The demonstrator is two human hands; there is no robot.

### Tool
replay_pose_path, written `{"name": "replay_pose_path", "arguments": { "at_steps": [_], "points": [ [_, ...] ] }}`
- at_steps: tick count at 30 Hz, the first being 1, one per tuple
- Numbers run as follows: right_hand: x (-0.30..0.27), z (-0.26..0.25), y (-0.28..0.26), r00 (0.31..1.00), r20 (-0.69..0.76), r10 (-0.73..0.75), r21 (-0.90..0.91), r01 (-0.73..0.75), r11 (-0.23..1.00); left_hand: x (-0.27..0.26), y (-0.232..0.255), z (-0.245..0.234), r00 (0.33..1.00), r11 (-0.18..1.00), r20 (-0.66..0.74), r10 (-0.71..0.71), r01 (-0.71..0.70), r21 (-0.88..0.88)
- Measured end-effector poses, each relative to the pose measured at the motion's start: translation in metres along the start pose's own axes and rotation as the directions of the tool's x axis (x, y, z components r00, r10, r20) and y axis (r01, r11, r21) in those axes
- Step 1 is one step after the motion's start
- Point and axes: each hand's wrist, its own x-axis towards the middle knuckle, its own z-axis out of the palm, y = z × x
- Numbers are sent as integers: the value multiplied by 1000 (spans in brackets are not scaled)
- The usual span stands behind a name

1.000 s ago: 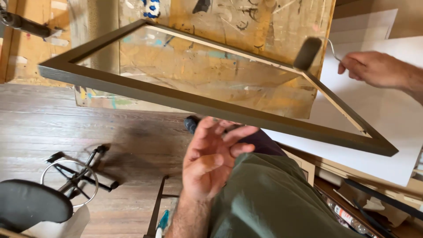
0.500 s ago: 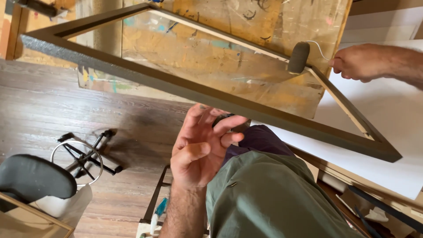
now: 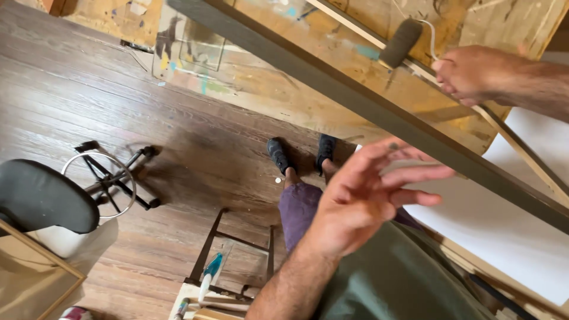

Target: Painting a wooden picture frame using a foam roller and a foam brush

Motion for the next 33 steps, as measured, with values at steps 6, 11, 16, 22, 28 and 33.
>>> {"name": "replay_pose_path", "arguments": {
  "at_steps": [6,11,16,22,28,33],
  "points": [
    [-5,25,-117,989,-5,-145,-110,143,984,-2,-2,1,998,998,-50,-42,39,-59],
    [-1,37,-188,975,-61,-215,28,217,976,-4,-4,0,998,997,-44,-42,40,-61],
    [-7,27,-142,971,-65,-230,-310,199,930,-2,-1,2,994,993,-57,-96,91,-80],
    [33,20,-130,944,36,-328,-433,310,846,-3,-2,-1,992,990,-73,-107,99,-104],
    [22,37,-181,963,-100,-248,-42,245,969,-3,5,0,998,997,-12,-57,57,-46],
    [-15,17,-106,991,-47,-122,-357,97,929,-2,6,-1,999,999,-5,-40,40,-30]
  ]
}}
